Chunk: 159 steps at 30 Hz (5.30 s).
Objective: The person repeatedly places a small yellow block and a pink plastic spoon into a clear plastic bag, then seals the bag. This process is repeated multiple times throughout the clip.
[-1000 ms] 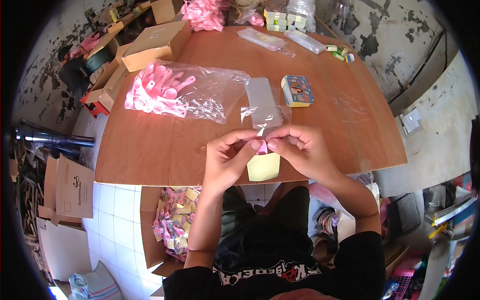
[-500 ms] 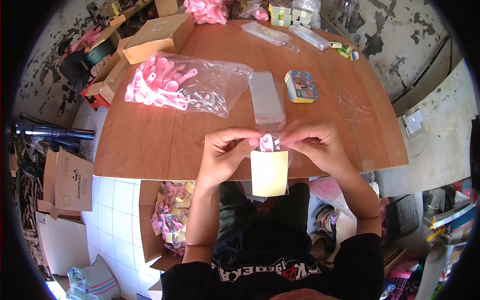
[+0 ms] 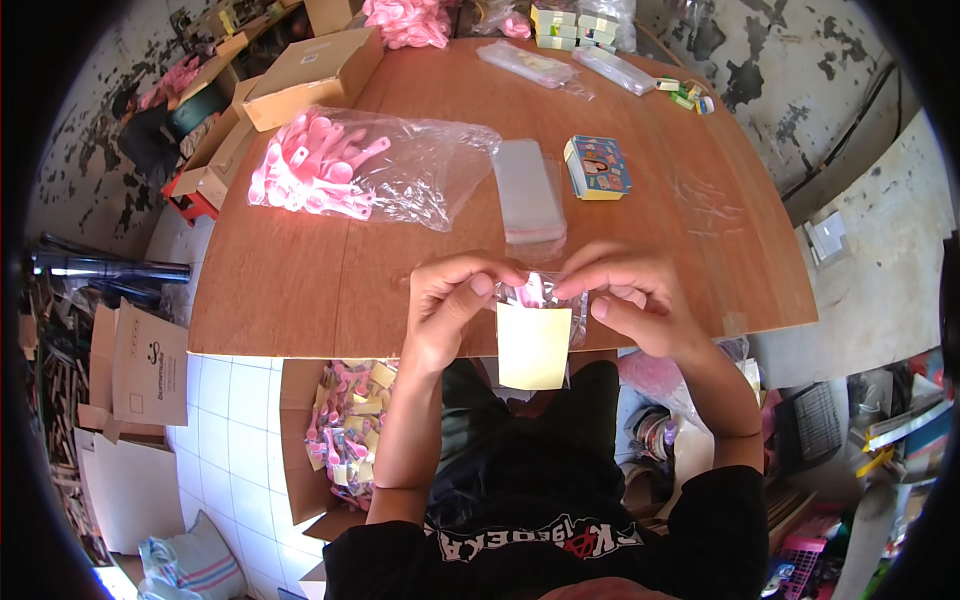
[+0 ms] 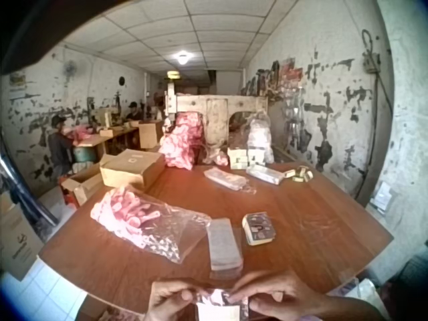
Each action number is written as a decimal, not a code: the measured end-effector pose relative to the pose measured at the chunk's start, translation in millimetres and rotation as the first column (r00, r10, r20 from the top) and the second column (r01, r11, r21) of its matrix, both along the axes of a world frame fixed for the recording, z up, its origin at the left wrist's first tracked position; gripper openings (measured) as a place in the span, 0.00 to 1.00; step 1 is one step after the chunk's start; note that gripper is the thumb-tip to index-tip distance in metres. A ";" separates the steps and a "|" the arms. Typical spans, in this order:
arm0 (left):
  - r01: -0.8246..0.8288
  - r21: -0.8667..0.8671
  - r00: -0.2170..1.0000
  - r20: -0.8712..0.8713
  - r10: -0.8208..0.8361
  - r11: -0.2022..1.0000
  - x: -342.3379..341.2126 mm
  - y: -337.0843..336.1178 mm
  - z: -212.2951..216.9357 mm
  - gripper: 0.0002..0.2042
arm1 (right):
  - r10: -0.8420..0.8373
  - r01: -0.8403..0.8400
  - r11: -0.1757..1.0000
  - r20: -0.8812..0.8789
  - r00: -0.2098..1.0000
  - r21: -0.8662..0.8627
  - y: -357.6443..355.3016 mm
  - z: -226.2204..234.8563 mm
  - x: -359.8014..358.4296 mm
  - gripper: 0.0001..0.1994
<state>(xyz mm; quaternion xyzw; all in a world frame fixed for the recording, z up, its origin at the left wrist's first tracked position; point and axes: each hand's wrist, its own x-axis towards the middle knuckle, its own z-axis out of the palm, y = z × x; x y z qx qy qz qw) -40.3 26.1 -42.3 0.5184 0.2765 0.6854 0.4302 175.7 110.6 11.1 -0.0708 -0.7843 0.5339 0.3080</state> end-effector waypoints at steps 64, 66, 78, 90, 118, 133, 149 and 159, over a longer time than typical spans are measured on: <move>0.213 -0.432 0.829 0.555 0.072 0.876 32.5 13.4 -31.6 0.16 | -0.609 0.484 0.631 0.000 0.793 0.607 5.1 -30.4 -26.2 0.10; 0.173 -0.425 0.772 0.619 0.146 0.888 38.2 14.0 -32.9 0.14 | -0.851 0.665 0.438 0.040 0.524 0.604 49.4 -27.9 -26.8 0.15; 0.295 -0.360 0.737 0.675 0.029 0.885 50.6 9.9 -28.8 0.22 | -0.964 0.678 0.240 0.085 0.254 0.695 150.7 -56.4 -4.4 0.17; 0.285 -0.292 0.778 0.626 -0.043 0.913 40.0 13.8 -19.2 0.29 | -0.756 0.758 0.652 -0.076 0.650 0.005 20.3 4.6 4.1 0.14; 0.014 -0.297 0.759 0.625 0.183 0.955 68.2 34.3 -26.6 0.28 | -0.777 0.681 0.594 -0.087 0.624 -0.428 -74.8 -81.3 3.1 0.13; 0.044 -0.335 0.778 0.602 0.179 0.941 68.9 28.8 -29.0 0.27 | -0.815 0.722 0.559 -0.111 0.569 -0.408 -71.2 -84.6 1.6 0.12; 0.157 -0.256 0.795 0.606 0.032 0.954 77.2 22.5 -32.9 0.26 | -0.745 0.685 0.642 -0.068 0.664 -0.344 -72.3 -92.2 -7.7 0.12; 0.196 -0.313 0.766 0.641 0.054 0.929 79.9 15.8 -17.6 0.23 | -0.532 0.383 0.810 -0.281 0.799 -0.444 -63.3 -97.8 -5.9 0.21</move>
